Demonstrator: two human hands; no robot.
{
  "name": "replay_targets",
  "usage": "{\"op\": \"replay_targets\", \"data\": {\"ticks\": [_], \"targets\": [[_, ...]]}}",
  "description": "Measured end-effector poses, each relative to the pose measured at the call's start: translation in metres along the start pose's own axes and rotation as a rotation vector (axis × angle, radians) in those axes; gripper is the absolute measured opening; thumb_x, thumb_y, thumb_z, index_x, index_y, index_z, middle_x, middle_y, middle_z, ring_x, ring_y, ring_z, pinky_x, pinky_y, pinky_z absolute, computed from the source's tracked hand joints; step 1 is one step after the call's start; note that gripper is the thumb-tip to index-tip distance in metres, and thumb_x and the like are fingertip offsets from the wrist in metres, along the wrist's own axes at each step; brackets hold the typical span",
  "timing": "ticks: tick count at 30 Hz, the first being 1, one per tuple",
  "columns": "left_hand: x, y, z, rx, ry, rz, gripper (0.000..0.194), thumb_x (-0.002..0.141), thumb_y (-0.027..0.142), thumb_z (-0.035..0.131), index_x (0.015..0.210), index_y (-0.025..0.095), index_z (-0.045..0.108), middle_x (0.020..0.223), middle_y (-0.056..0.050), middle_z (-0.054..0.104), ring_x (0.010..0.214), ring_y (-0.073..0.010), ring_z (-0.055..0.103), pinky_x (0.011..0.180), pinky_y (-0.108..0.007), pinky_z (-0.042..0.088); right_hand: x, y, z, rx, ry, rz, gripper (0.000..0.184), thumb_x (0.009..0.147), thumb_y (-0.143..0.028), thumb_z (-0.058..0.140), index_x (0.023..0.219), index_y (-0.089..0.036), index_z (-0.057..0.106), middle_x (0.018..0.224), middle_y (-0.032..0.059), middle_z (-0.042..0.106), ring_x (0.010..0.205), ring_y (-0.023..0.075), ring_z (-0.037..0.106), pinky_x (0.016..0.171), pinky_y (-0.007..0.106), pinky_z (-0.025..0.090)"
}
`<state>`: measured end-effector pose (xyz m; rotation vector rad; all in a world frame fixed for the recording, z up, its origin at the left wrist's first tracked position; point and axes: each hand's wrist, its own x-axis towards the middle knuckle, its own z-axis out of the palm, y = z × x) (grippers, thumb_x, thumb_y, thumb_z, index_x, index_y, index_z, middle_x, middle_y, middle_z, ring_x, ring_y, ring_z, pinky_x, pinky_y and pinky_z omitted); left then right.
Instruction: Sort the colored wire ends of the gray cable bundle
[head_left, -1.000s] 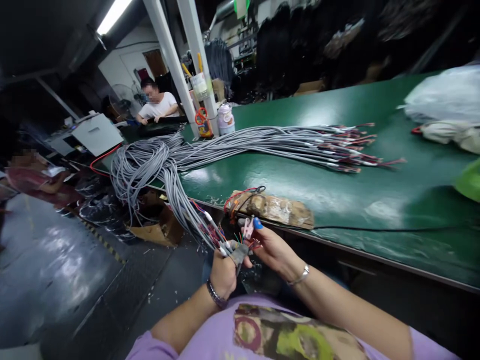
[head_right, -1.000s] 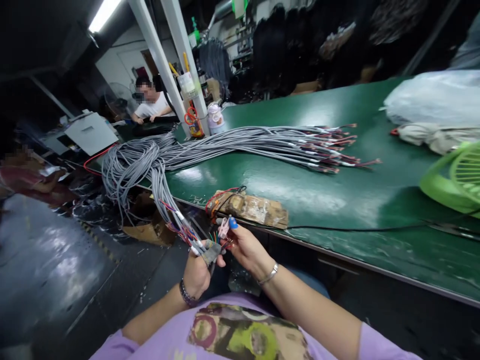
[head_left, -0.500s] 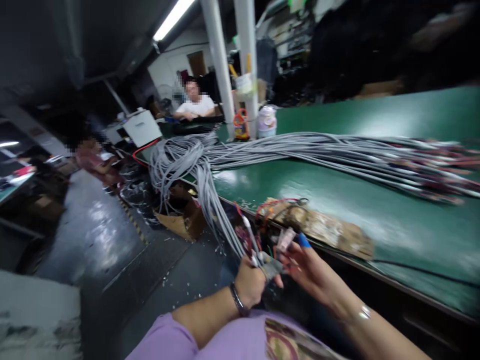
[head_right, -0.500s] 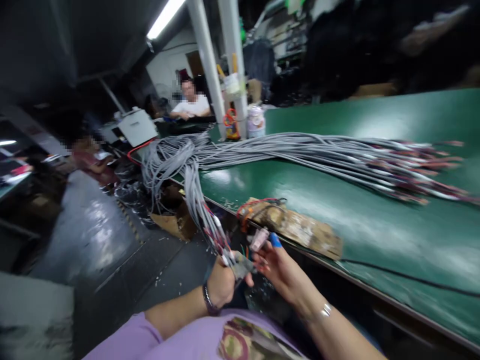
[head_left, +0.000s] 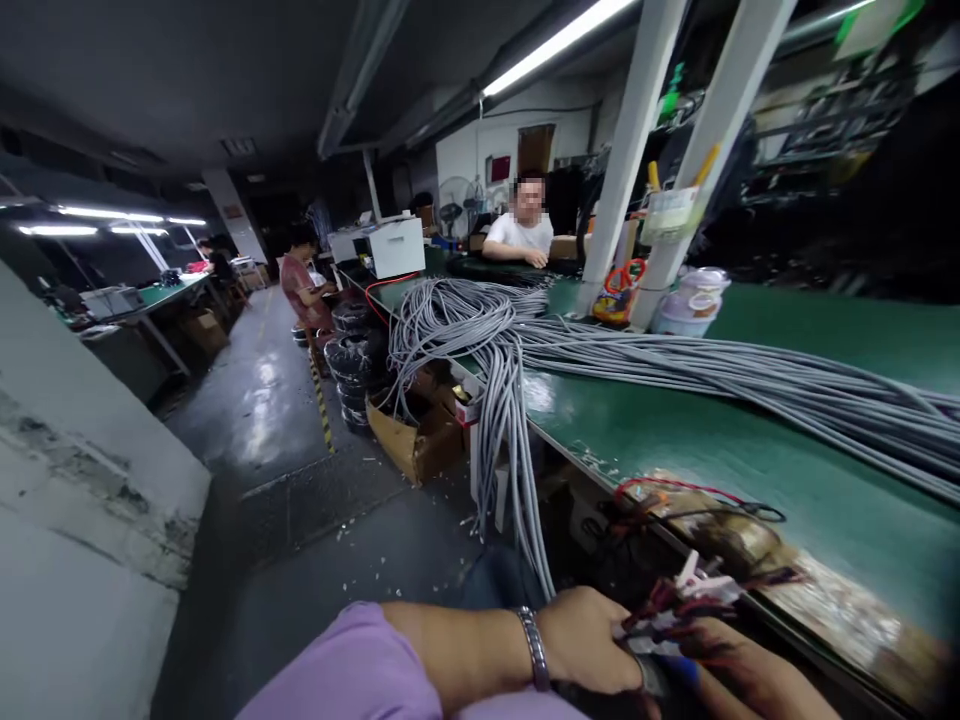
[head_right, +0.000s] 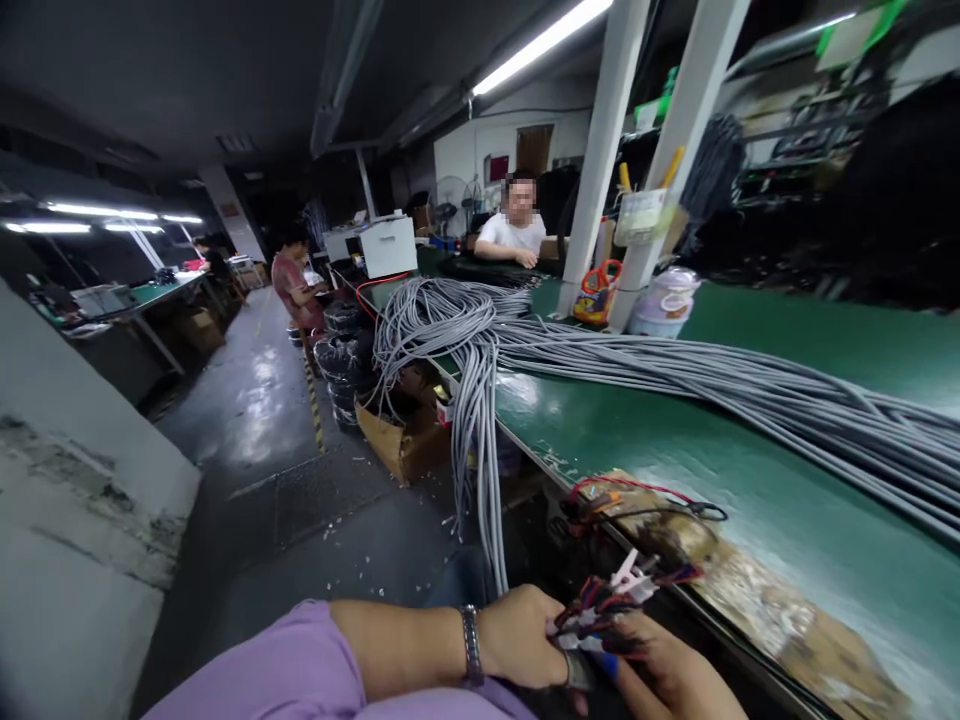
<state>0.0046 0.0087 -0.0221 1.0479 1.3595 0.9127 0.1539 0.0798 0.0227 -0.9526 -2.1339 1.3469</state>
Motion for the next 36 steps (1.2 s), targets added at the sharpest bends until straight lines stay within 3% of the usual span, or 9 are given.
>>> {"op": "replay_targets", "data": {"ticks": [3,9,13,18,25,29,32,36], "targets": [[-0.006,0.009,-0.003,-0.036,-0.026,0.029,0.022,0.056,0.035,0.077,0.061,0.016,0.070,0.049,0.001,0.062,0.049,-0.0151,0.056,0.052,-0.026,0.047,-0.008,-0.005,0.003,-0.026,0.045,-0.041,0.019,0.059,-0.045,0.070,0.067,-0.027,0.072,0.081,0.0107,0.070,0.081,0.0322,0.062,0.078,0.044,0.049],[-0.016,0.022,-0.008,-0.185,0.162,0.281,0.032,0.073,0.033,0.064,0.046,0.016,0.063,0.046,-0.002,0.060,0.051,-0.0127,0.053,0.061,-0.026,0.044,-0.028,0.001,0.013,0.277,0.234,0.055,0.029,0.069,-0.047,0.067,0.084,-0.023,0.069,0.085,0.0077,0.069,0.080,0.0248,0.059,0.074,0.036,0.047],[-0.013,0.016,-0.006,-0.200,0.181,0.312,0.029,0.073,0.035,0.065,0.051,0.016,0.065,0.047,-0.002,0.061,0.051,-0.0137,0.054,0.061,-0.026,0.044,-0.034,0.010,0.037,0.588,0.192,0.161,0.037,0.066,-0.047,0.072,0.089,-0.019,0.064,0.079,0.0054,0.066,0.067,0.0169,0.055,0.055,0.027,0.044],[-0.011,0.010,-0.004,-0.147,0.170,0.370,0.033,0.076,0.036,0.063,0.051,0.016,0.067,0.048,-0.003,0.061,0.050,-0.0126,0.051,0.058,-0.025,0.043,-0.028,0.010,0.055,0.687,0.336,0.089,0.031,0.072,-0.046,0.067,0.077,-0.018,0.057,0.059,-0.0007,0.060,0.054,0.0105,0.046,0.051,0.023,0.035],[-0.019,0.012,-0.016,0.026,-0.024,0.356,0.031,0.074,0.041,0.066,0.054,0.016,0.068,0.057,-0.005,0.066,0.061,-0.0177,0.058,0.068,-0.030,0.047,-0.016,-0.002,0.047,0.758,0.124,0.084,0.032,0.072,-0.047,0.066,0.070,-0.018,0.053,0.049,-0.0041,0.056,0.042,0.0091,0.049,0.045,0.022,0.030],[-0.016,0.008,-0.016,-0.117,0.105,0.366,0.031,0.073,0.043,0.065,0.057,0.016,0.066,0.055,-0.005,0.065,0.060,-0.0178,0.059,0.068,-0.031,0.047,-0.004,-0.001,0.048,0.851,0.088,0.106,0.031,0.071,-0.045,0.068,0.071,-0.017,0.054,0.046,-0.0041,0.054,0.041,0.0088,0.048,0.044,0.021,0.029],[-0.012,0.005,-0.014,-0.299,0.177,0.368,0.031,0.071,0.044,0.066,0.057,0.016,0.063,0.050,-0.003,0.063,0.054,-0.0166,0.058,0.065,-0.031,0.047,-0.002,0.011,0.052,1.016,0.186,0.207,0.031,0.067,-0.042,0.072,0.070,-0.017,0.054,0.048,-0.0061,0.049,0.041,0.0058,0.041,0.042,0.019,0.030],[-0.012,0.000,-0.014,-0.308,0.214,0.369,0.029,0.072,0.043,0.065,0.060,0.016,0.064,0.051,-0.003,0.063,0.055,-0.0166,0.059,0.064,-0.030,0.046,-0.012,0.026,0.055,1.087,0.273,0.318,0.033,0.067,-0.045,0.071,0.068,-0.018,0.053,0.057,-0.0055,0.050,0.044,0.0047,0.039,0.044,0.020,0.038]]}}
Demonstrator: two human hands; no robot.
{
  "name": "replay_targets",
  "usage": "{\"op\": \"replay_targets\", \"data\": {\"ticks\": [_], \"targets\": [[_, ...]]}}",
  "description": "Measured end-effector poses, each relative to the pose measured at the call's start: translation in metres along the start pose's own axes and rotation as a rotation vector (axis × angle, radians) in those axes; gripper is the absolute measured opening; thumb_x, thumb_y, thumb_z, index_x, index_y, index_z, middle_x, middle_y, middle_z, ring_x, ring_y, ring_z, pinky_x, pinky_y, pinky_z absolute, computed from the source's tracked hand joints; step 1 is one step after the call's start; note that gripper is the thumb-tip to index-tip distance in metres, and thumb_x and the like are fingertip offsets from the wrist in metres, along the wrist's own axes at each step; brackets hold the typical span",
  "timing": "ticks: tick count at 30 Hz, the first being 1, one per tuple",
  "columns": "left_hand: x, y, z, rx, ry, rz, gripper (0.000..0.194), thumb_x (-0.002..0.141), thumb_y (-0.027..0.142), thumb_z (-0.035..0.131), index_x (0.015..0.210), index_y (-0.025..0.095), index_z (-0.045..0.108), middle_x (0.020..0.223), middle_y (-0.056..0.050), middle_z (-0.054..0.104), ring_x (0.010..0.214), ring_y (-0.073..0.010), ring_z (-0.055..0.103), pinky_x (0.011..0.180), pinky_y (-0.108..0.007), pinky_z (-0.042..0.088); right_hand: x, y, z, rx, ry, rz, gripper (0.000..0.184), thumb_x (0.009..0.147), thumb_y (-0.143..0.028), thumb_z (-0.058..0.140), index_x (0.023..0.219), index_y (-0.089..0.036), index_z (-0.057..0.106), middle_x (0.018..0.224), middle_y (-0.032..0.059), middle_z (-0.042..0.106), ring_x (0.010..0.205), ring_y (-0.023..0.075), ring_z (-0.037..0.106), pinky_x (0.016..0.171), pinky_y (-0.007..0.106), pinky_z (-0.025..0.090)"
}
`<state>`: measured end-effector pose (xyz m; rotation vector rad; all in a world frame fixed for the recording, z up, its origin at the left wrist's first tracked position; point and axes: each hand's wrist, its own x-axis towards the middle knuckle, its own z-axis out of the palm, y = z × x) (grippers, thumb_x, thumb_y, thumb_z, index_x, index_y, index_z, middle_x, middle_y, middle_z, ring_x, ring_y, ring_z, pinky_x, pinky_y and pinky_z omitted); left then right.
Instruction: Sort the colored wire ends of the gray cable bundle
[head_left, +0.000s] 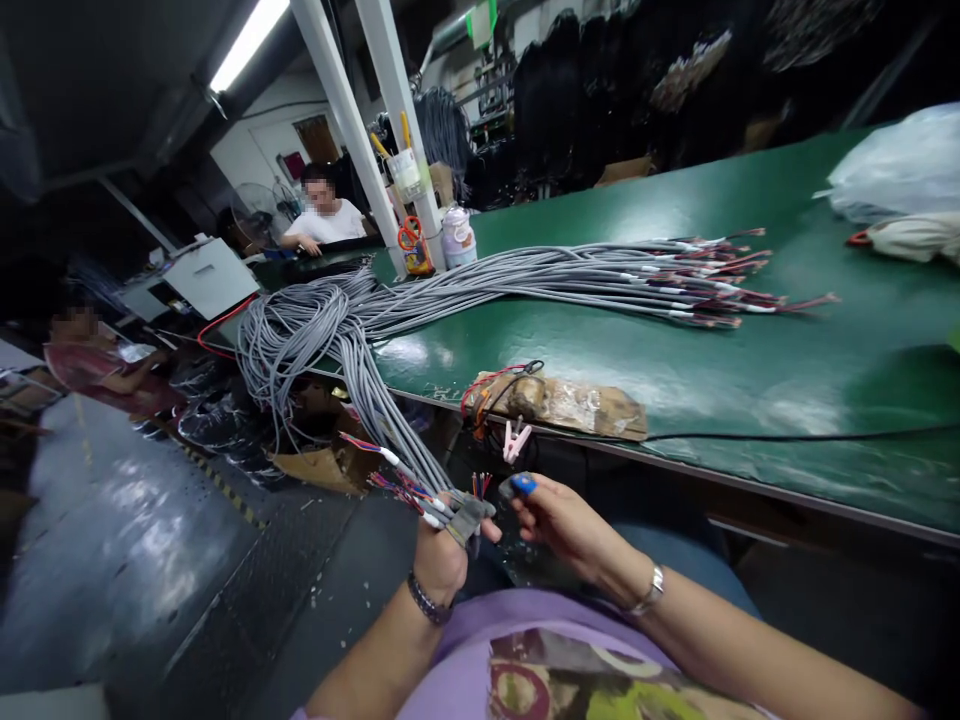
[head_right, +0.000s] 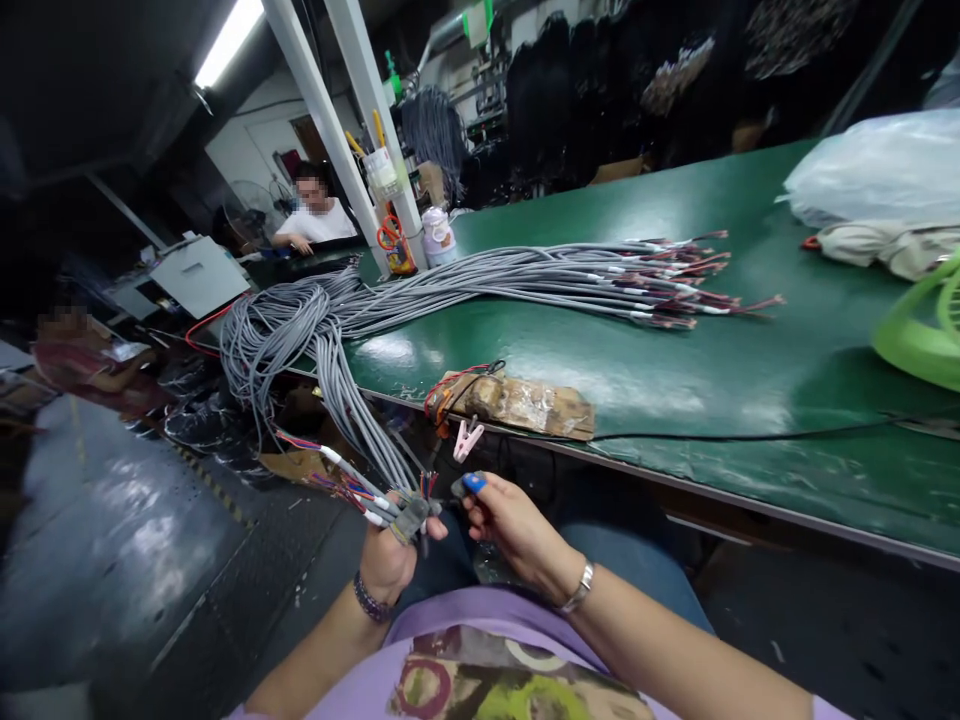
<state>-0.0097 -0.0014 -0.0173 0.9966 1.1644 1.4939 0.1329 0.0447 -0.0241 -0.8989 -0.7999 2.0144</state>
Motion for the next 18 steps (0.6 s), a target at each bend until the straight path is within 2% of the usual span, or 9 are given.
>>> {"op": "replay_targets", "data": {"ticks": [4,7,11,15,18], "targets": [[-0.003,0.000,-0.001,0.172,-0.002,0.040,0.027,0.076,0.036,0.063,0.058,0.016,0.066,0.057,-0.003,0.066,0.056,-0.0147,0.057,0.065,-0.028,0.045,-0.010,-0.004,0.003,-0.228,-0.069,-0.050,0.036,0.070,-0.052,0.066,0.070,-0.018,0.054,0.049,-0.0061,0.047,0.042,0.0065,0.038,0.042,0.020,0.036],[-0.006,0.007,0.001,0.309,-0.078,0.060,0.029,0.078,0.034,0.061,0.056,0.016,0.067,0.059,-0.004,0.067,0.057,-0.0146,0.056,0.064,-0.027,0.044,-0.012,-0.013,0.011,-0.390,-0.132,-0.119,0.036,0.069,-0.051,0.066,0.071,-0.019,0.052,0.050,-0.0040,0.055,0.041,0.0071,0.038,0.040,0.020,0.031],[-0.008,0.013,0.005,0.353,-0.131,0.077,0.029,0.078,0.033,0.062,0.054,0.017,0.067,0.059,-0.004,0.067,0.060,-0.0159,0.059,0.068,-0.028,0.045,-0.012,-0.018,0.014,-0.403,-0.168,-0.101,0.036,0.069,-0.051,0.066,0.068,-0.019,0.049,0.050,-0.0018,0.058,0.042,0.0078,0.039,0.042,0.021,0.030],[-0.007,0.001,0.003,0.301,-0.059,0.062,0.028,0.079,0.035,0.060,0.059,0.016,0.067,0.058,-0.004,0.066,0.058,-0.0154,0.058,0.065,-0.028,0.046,-0.014,-0.014,0.012,-0.302,-0.175,-0.105,0.036,0.069,-0.050,0.066,0.075,-0.017,0.054,0.055,-0.0007,0.060,0.045,0.0070,0.040,0.046,0.021,0.032],[-0.004,-0.009,0.001,0.217,0.065,0.059,0.026,0.077,0.035,0.062,0.061,0.015,0.067,0.054,-0.003,0.064,0.051,-0.0135,0.054,0.060,-0.026,0.045,-0.016,-0.014,0.013,-0.314,-0.121,-0.142,0.038,0.064,-0.051,0.070,0.073,-0.016,0.057,0.056,-0.0018,0.057,0.047,0.0068,0.040,0.047,0.021,0.032]]}}
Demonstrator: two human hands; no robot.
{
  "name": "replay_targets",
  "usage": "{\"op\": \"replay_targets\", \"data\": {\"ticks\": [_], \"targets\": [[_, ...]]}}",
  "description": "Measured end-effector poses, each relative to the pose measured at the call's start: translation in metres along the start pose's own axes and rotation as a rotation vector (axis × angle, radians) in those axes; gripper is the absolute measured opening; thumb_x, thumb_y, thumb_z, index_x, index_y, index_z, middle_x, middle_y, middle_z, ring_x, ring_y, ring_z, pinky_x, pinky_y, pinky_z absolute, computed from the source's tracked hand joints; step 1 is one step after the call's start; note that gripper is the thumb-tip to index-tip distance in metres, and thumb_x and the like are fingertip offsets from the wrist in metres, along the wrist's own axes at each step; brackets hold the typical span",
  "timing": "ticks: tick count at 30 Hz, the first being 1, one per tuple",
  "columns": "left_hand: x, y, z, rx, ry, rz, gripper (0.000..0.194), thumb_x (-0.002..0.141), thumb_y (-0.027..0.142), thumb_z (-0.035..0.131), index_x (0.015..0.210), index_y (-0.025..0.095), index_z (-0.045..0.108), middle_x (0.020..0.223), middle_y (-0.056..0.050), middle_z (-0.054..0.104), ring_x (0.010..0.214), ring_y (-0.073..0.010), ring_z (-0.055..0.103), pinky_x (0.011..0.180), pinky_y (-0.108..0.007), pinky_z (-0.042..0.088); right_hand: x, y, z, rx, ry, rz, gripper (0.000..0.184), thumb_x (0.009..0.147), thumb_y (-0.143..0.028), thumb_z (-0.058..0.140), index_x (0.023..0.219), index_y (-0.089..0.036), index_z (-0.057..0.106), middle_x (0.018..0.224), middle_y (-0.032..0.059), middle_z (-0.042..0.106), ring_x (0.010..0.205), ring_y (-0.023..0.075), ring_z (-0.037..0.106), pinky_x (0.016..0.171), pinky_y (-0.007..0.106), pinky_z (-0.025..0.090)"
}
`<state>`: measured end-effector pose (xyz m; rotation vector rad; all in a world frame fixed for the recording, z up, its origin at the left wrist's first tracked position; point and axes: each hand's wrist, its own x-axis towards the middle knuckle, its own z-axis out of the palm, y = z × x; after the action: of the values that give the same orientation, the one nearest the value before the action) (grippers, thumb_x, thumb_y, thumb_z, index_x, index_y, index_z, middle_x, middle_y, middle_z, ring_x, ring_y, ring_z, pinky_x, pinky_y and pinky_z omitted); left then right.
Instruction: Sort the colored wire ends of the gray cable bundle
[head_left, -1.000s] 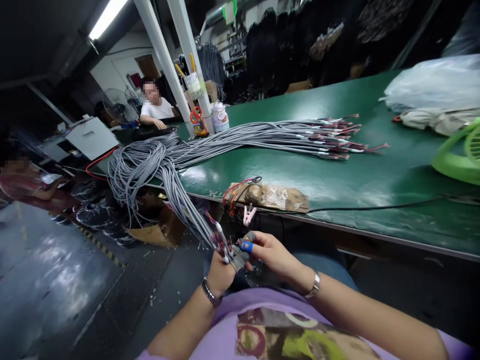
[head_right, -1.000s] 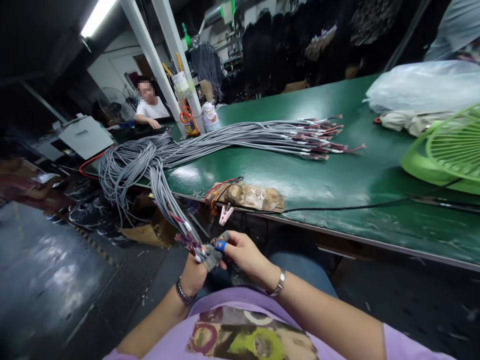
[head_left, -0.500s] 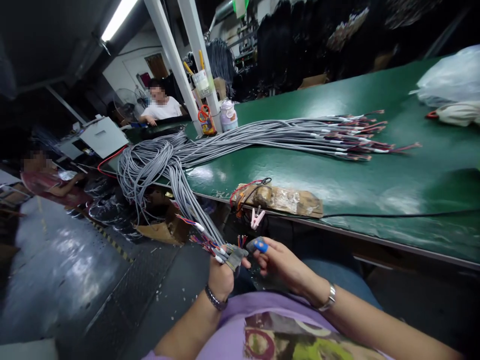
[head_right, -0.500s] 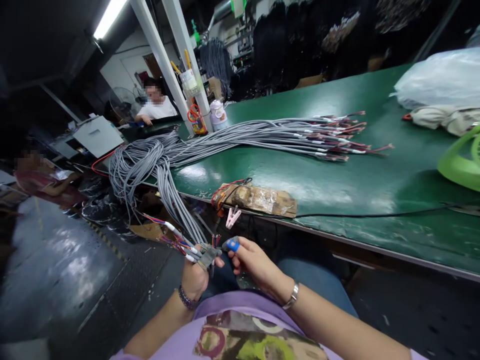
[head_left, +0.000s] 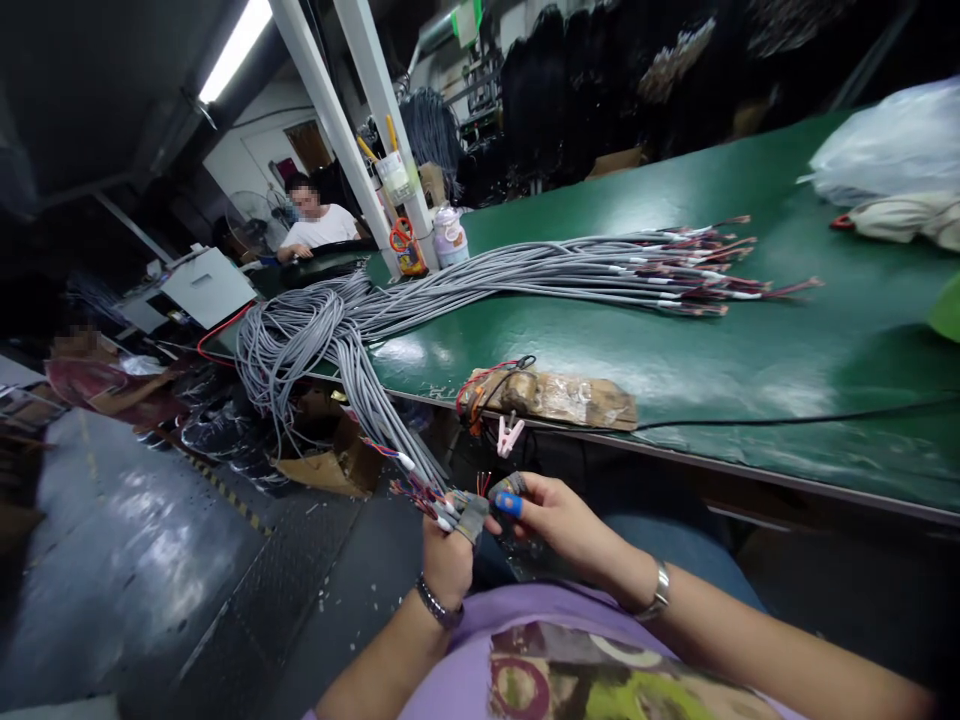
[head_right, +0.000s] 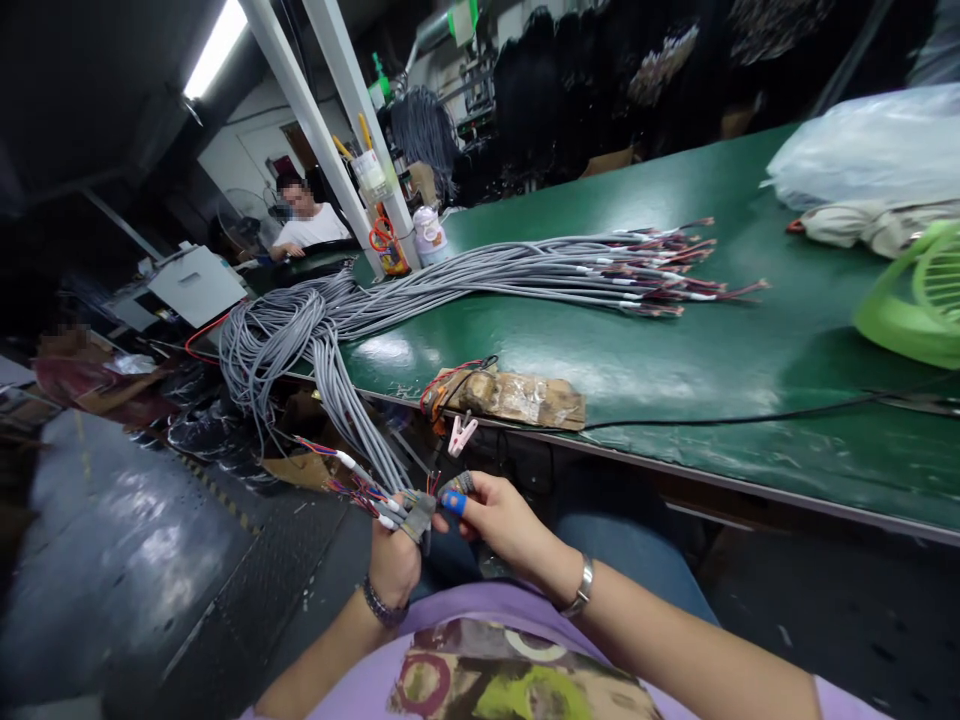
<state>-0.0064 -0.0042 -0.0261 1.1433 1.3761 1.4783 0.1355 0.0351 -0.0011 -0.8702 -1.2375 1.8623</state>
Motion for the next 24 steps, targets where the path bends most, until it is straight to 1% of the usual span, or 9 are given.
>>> {"op": "replay_targets", "data": {"ticks": [3,5,7,10,13,16,19,22,24], "targets": [[0.004,-0.001,0.002,-0.098,0.090,-0.006,0.023,0.073,0.033,0.064,0.059,0.015,0.064,0.050,-0.002,0.062,0.050,-0.0134,0.054,0.058,-0.025,0.044,-0.001,-0.002,0.000,-0.044,0.014,-0.007,0.039,0.060,-0.050,0.073,0.066,-0.015,0.057,0.053,-0.0036,0.052,0.047,0.0067,0.038,0.045,0.022,0.031],[0.005,0.003,0.004,-0.128,0.095,-0.012,0.023,0.072,0.032,0.065,0.056,0.016,0.062,0.048,-0.001,0.061,0.050,-0.0138,0.055,0.059,-0.025,0.044,0.000,-0.002,-0.002,-0.053,-0.004,-0.001,0.037,0.059,-0.047,0.075,0.064,-0.015,0.057,0.052,-0.0038,0.050,0.047,0.0067,0.038,0.045,0.021,0.030],[0.005,0.008,0.005,-0.129,0.068,-0.014,0.025,0.073,0.031,0.063,0.054,0.016,0.061,0.048,-0.001,0.061,0.051,-0.0139,0.055,0.060,-0.026,0.044,0.001,-0.002,-0.004,-0.020,-0.003,0.013,0.035,0.060,-0.045,0.075,0.063,-0.015,0.057,0.051,-0.0042,0.049,0.046,0.0066,0.039,0.045,0.021,0.031],[0.004,0.012,0.006,-0.122,0.029,-0.010,0.025,0.075,0.030,0.062,0.055,0.016,0.062,0.049,-0.001,0.061,0.051,-0.0140,0.055,0.060,-0.026,0.044,0.002,-0.005,-0.009,0.125,0.032,0.063,0.034,0.064,-0.046,0.072,0.064,-0.016,0.055,0.052,-0.0049,0.047,0.046,0.0059,0.039,0.047,0.021,0.034],[0.004,0.011,0.005,-0.072,-0.004,-0.010,0.025,0.076,0.030,0.062,0.056,0.016,0.063,0.048,-0.001,0.061,0.050,-0.0137,0.054,0.058,-0.026,0.042,0.003,-0.011,-0.012,0.206,0.012,0.126,0.034,0.066,-0.047,0.071,0.073,-0.016,0.059,0.068,-0.0011,0.055,0.053,0.0069,0.045,0.052,0.022,0.041],[0.004,0.008,0.004,0.016,-0.051,0.011,0.028,0.078,0.032,0.060,0.055,0.016,0.063,0.050,-0.001,0.061,0.051,-0.0137,0.054,0.059,-0.026,0.042,0.007,-0.016,-0.014,0.145,-0.032,0.163,0.035,0.065,-0.047,0.071,0.080,-0.016,0.062,0.079,0.0016,0.057,0.060,0.0078,0.048,0.054,0.023,0.043],[0.003,0.009,0.003,0.088,-0.104,0.022,0.033,0.080,0.032,0.059,0.051,0.016,0.060,0.050,-0.001,0.060,0.052,-0.0136,0.054,0.062,-0.026,0.043,0.015,-0.016,-0.017,0.060,-0.037,0.183,0.035,0.063,-0.046,0.073,0.075,-0.016,0.060,0.071,-0.0004,0.056,0.058,0.0077,0.047,0.052,0.021,0.041],[0.003,0.016,0.002,0.143,-0.196,0.022,0.034,0.080,0.031,0.058,0.050,0.016,0.060,0.050,-0.001,0.060,0.054,-0.0139,0.055,0.063,-0.026,0.043,0.021,-0.013,-0.017,-0.020,-0.044,0.156,0.036,0.059,-0.045,0.075,0.067,-0.015,0.055,0.059,-0.0030,0.054,0.051,0.0073,0.046,0.048,0.020,0.037],[0.003,0.021,0.001,0.168,-0.264,0.011,0.033,0.080,0.030,0.058,0.050,0.016,0.061,0.050,-0.001,0.060,0.054,-0.0138,0.054,0.064,-0.027,0.043,0.023,-0.011,-0.015,-0.046,-0.097,0.121,0.036,0.059,-0.045,0.074,0.064,-0.016,0.054,0.053,-0.0037,0.053,0.046,0.0075,0.045,0.046,0.021,0.035]]}}
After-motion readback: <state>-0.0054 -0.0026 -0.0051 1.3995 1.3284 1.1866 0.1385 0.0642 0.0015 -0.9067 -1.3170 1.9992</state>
